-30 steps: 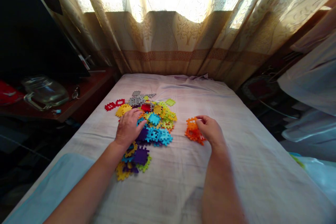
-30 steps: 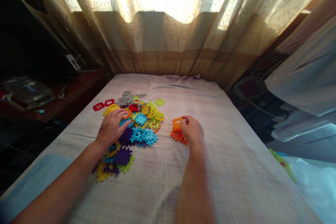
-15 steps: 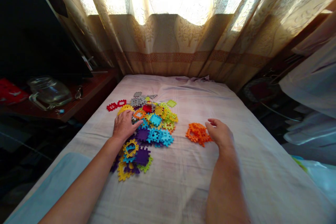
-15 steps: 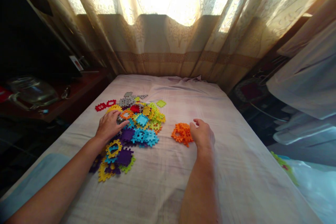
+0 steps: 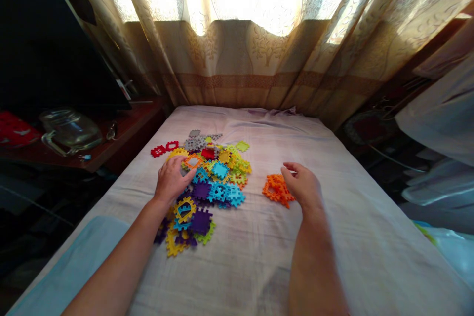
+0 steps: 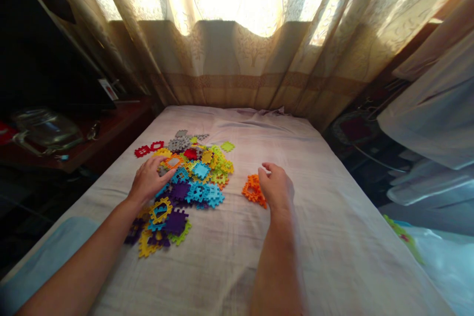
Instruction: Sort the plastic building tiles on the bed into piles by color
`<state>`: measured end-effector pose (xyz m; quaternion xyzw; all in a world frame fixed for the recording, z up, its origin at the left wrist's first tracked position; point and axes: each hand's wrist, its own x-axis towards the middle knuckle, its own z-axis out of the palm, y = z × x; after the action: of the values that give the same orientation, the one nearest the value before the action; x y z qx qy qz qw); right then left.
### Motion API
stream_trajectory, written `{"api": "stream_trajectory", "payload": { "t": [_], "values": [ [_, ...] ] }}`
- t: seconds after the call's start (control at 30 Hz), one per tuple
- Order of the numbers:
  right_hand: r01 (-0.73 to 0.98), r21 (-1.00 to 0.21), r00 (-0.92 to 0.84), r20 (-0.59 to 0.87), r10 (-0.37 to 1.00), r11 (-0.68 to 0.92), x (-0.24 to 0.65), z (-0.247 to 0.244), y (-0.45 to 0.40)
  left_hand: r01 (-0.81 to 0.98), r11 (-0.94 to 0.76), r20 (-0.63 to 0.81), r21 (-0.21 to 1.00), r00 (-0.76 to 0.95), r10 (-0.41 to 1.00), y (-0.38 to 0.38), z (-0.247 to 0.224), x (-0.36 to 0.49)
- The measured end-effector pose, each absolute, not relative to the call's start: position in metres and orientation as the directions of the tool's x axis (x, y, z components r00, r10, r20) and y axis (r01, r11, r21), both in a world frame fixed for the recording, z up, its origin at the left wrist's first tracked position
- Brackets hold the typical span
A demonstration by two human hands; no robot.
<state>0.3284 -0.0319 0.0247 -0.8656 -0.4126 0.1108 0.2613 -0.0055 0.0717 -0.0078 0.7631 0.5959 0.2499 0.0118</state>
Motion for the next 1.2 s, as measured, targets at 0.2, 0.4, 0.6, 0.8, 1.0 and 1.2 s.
{"api": "stream_trajectory", "payload": {
  "t": [0.2, 0.4, 0.6, 0.8, 1.0, 1.2],
  "values": [
    [0.699, -0.667, 0.355, 0.014, 0.935, -0.256, 0.285, 0.037, -0.025, 0.754, -0.395, 0.286, 0.524, 0.281, 0.916, 0.029, -0.002, 0.004],
    [0.555, -0.825, 0.115, -0.046, 0.992, -0.103, 0.251, 0.035, -0.020, 0.658, -0.583, 0.396, 0.476, 0.432, 0.810, 0.006, -0.003, 0.034],
    [0.487, -0.868, 0.074, -0.067, 0.995, -0.094, 0.257, 0.032, -0.019, 0.622, -0.659, 0.427, 0.423, 0.505, 0.750, -0.001, -0.007, 0.051],
    [0.632, -0.700, 0.502, 0.041, 0.864, -0.333, 0.308, 0.027, -0.028, 0.666, -0.659, 0.408, 0.350, 0.525, 0.747, 0.009, -0.014, 0.037],
    [0.634, -0.553, 0.705, 0.128, 0.697, -0.540, 0.336, 0.027, -0.036, 0.740, -0.625, 0.365, 0.248, 0.526, 0.768, 0.020, -0.017, 0.024],
    [0.680, -0.441, 0.613, -0.096, 0.784, -0.586, 0.336, 0.025, -0.038, 0.753, -0.629, 0.261, 0.192, 0.579, 0.773, 0.027, -0.020, 0.024]
  ]
}}
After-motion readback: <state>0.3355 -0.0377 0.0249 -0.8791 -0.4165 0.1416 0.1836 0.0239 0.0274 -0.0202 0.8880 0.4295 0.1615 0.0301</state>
